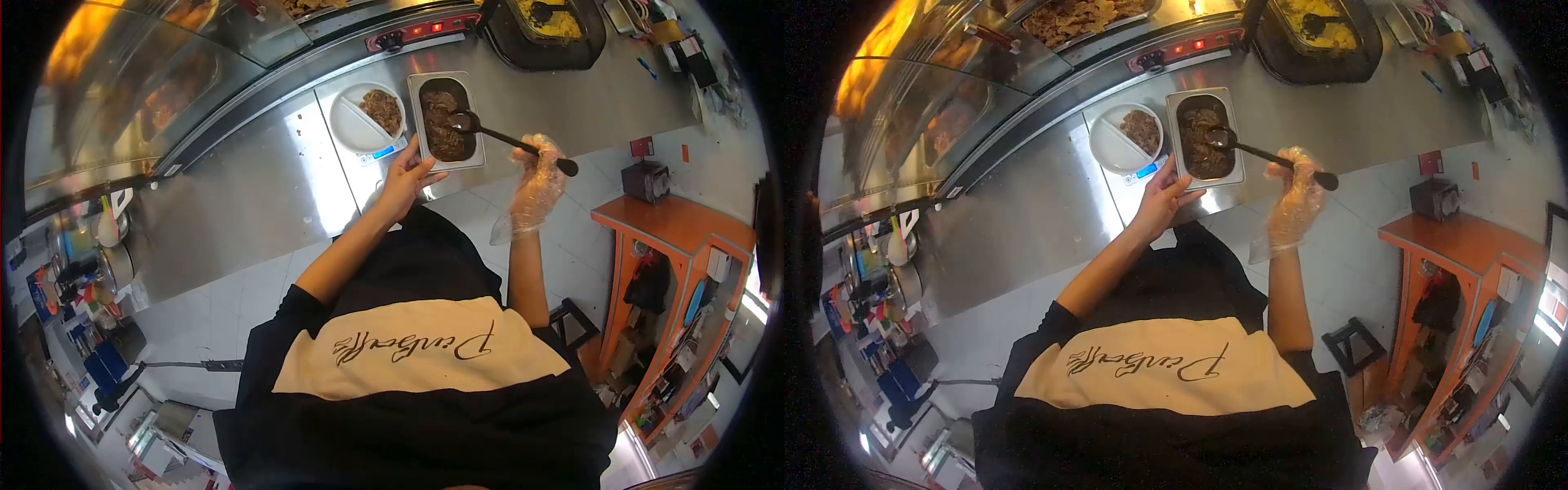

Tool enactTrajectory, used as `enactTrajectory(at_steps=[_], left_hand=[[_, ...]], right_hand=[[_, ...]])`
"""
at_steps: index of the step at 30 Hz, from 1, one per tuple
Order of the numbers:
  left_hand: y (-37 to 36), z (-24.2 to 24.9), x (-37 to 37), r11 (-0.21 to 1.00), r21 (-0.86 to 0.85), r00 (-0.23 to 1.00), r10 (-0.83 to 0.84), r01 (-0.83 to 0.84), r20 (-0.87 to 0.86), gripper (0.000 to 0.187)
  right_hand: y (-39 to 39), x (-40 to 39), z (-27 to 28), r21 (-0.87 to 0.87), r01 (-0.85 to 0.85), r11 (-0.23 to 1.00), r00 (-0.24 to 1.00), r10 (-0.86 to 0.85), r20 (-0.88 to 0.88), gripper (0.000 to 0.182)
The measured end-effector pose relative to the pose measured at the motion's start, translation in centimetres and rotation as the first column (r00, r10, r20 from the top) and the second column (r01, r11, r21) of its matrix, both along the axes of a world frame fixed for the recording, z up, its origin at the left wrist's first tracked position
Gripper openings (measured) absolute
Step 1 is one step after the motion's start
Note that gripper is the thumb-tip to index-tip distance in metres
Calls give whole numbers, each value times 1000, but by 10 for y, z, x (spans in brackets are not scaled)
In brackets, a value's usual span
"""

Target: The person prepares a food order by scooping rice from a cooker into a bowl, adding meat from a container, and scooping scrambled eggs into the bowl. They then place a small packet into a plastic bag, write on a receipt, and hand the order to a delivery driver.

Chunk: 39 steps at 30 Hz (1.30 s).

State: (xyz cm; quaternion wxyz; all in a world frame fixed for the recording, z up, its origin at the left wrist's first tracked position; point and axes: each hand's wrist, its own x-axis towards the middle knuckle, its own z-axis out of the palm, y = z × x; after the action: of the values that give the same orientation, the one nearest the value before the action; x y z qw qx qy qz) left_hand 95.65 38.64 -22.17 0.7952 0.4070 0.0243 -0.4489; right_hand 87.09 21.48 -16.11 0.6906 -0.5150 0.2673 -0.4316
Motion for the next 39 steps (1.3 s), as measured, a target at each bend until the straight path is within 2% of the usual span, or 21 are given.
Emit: enactTrajectory(at_steps=[5, 10, 14, 17, 20, 23, 24, 31, 34, 36, 39], left_hand=[[1, 7, -1, 998, -31, 998, -58, 59, 8, 54], [1, 34, -2, 990, -96, 994, -106, 107, 12, 56], [5, 93, 3, 977, -143, 988, -151, 155, 41, 59], [11, 150, 7, 968, -131, 975, -205, 216, 91, 61], [17, 194, 8, 963, -110, 959, -224, 245, 175, 62], [22, 223, 9, 958, -122, 946, -228, 261, 233, 63], [25, 230, 9, 951, -109, 934, -255, 288, 249, 63], [37, 270, 4, 958, -142, 938, -204, 251, 282, 66], [44, 294, 0, 955, -179, 948, -187, 237, 259, 68], [49, 306, -2, 949, -206, 951, -183, 237, 251, 69], [55, 319, -8, 939, -241, 952, -187, 245, 241, 69]], right_hand=[[-10, -9, 21, -93, -39, 995, 997, 45, 61, 29], [-8, -14, 52, -306, 18, 952, 999, -6, 38, 25], [-10, -18, 101, -495, -34, 868, 998, 54, 27, 21], [-12, -22, 135, -553, -111, 826, 994, 101, -48, 19], [-2, -21, 159, -413, -156, 897, 986, 166, -11, 19], [-9, -18, 182, -336, -28, 941, 990, 73, 123, 18], [-8, -16, 193, -290, 7, 957, 996, 20, 87, 19], [-12, -20, 223, -188, 140, 972, 979, -107, 176, 20], [-21, -39, 247, -318, 7, 948, 976, 63, 208, 20], [-46, -47, 268, -537, 18, 844, 956, 142, 256, 13], [-47, -47, 290, -629, 42, 777, 941, 181, 286, 12]])
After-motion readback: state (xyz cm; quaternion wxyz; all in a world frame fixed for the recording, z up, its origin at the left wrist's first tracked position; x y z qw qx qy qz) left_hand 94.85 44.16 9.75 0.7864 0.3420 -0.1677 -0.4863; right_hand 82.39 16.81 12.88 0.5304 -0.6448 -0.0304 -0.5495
